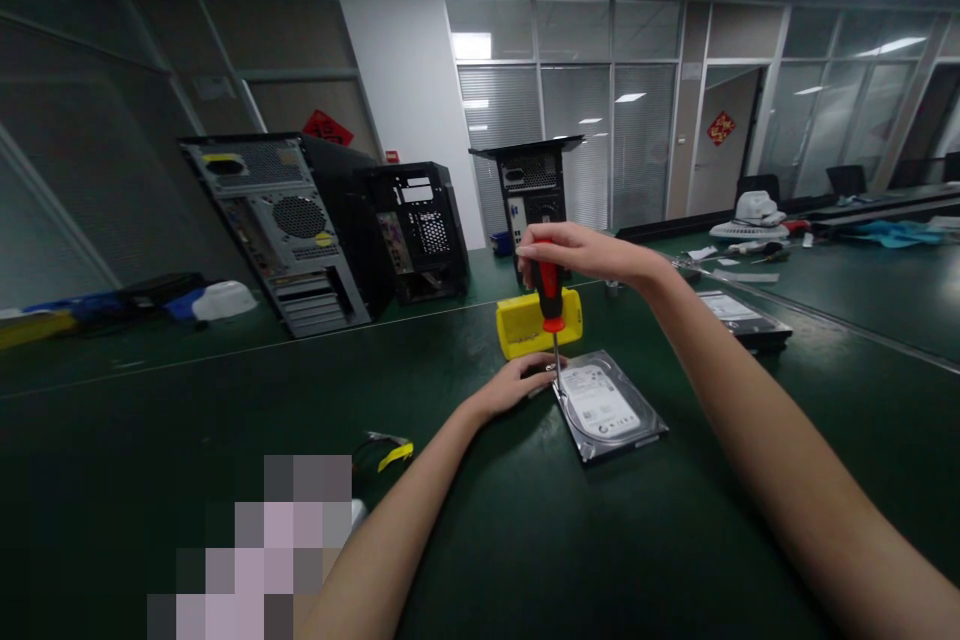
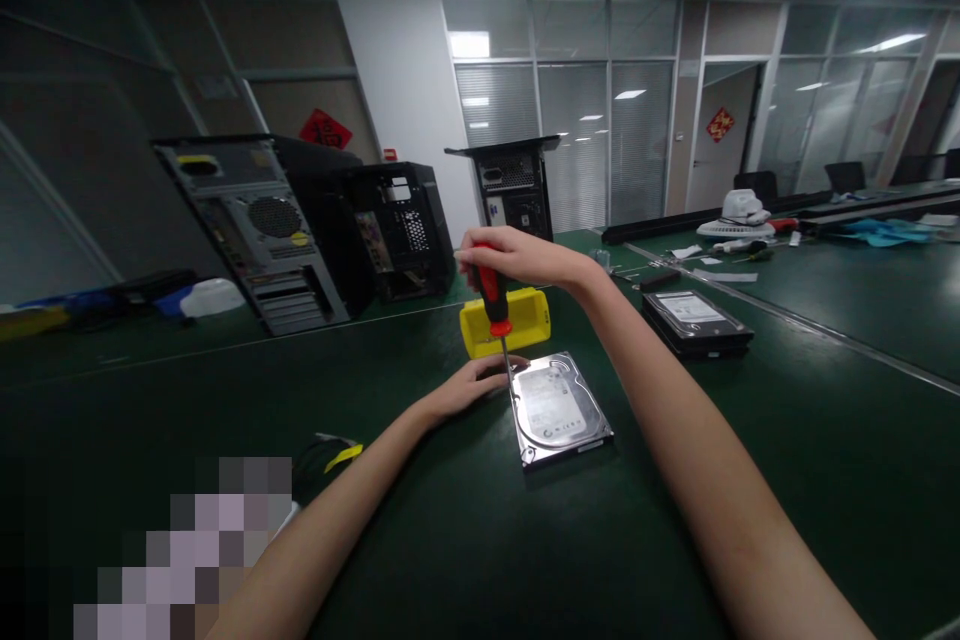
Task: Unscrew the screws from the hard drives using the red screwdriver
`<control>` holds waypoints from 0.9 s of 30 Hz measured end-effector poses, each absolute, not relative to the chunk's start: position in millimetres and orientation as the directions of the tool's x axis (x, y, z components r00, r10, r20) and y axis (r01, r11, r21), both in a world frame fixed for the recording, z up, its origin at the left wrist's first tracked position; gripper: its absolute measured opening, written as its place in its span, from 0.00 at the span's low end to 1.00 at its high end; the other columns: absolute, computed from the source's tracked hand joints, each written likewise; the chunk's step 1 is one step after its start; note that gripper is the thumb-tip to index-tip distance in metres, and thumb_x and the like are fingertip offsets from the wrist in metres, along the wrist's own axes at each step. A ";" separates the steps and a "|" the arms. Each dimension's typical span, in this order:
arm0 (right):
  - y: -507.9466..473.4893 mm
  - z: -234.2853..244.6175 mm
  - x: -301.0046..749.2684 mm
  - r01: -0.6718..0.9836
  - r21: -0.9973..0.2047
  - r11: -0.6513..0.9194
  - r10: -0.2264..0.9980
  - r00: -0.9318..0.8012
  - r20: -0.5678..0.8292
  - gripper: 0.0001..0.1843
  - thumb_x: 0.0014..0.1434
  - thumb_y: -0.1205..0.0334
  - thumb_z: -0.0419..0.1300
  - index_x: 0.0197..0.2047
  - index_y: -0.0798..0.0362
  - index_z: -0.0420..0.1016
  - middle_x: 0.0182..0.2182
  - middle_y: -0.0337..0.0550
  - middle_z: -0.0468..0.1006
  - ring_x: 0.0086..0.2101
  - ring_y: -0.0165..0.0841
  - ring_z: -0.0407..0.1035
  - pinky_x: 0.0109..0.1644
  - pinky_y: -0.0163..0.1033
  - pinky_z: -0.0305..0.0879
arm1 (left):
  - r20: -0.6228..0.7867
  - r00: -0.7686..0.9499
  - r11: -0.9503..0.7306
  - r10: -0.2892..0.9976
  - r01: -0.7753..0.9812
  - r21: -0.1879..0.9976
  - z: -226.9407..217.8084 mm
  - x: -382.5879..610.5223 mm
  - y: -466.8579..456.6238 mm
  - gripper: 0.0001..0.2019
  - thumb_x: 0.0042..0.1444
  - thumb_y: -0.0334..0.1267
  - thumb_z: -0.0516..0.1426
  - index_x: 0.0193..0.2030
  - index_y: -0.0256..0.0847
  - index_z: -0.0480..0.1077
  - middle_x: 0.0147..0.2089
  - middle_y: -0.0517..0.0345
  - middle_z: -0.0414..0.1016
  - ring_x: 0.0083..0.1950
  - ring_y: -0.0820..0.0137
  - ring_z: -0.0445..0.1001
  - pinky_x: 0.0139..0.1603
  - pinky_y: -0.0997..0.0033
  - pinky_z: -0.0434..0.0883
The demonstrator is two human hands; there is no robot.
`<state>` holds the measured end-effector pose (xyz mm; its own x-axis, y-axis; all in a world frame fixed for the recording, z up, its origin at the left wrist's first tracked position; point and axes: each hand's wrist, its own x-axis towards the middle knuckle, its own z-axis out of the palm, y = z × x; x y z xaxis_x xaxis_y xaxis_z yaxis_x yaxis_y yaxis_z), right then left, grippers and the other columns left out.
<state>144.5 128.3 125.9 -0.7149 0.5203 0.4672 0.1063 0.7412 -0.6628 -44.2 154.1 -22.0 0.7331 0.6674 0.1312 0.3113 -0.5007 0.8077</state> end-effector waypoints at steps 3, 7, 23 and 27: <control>128.3 127.1 144.5 0.163 -0.618 0.769 0.529 -0.705 0.473 0.13 0.62 0.59 0.45 0.39 0.58 0.67 0.35 0.45 0.70 0.34 0.29 0.66 0.37 0.35 0.65 | 0.141 0.728 -0.507 0.671 0.311 0.804 -23.7 -44.1 157.1 0.17 0.57 0.40 0.49 0.51 0.40 0.66 0.55 0.53 0.67 0.56 0.65 0.63 0.59 0.62 0.55; 128.0 127.8 146.9 0.182 -0.603 0.777 0.522 -0.723 0.453 0.16 0.63 0.63 0.42 0.46 0.58 0.66 0.38 0.45 0.70 0.36 0.29 0.65 0.37 0.34 0.64 | 0.162 0.702 -0.485 0.693 0.288 0.826 -32.6 -44.7 165.9 0.16 0.57 0.35 0.48 0.51 0.39 0.67 0.53 0.53 0.68 0.55 0.65 0.63 0.58 0.61 0.56; 123.2 130.5 147.8 0.256 -0.522 0.814 0.531 -0.693 0.487 0.19 0.63 0.58 0.42 0.42 0.57 0.71 0.38 0.45 0.72 0.38 0.31 0.65 0.39 0.35 0.61 | 0.244 0.591 -0.456 0.769 0.239 0.857 -50.9 -49.1 182.3 0.16 0.54 0.29 0.47 0.47 0.34 0.68 0.45 0.51 0.73 0.45 0.68 0.70 0.51 0.64 0.63; 126.4 130.6 152.5 0.179 -0.582 0.793 0.503 -0.731 0.461 0.18 0.62 0.61 0.45 0.51 0.56 0.67 0.42 0.46 0.73 0.39 0.31 0.66 0.40 0.36 0.63 | 0.247 0.596 -0.471 0.764 0.253 0.845 -50.4 -49.4 181.6 0.16 0.54 0.29 0.47 0.47 0.35 0.68 0.46 0.51 0.73 0.44 0.68 0.69 0.50 0.64 0.64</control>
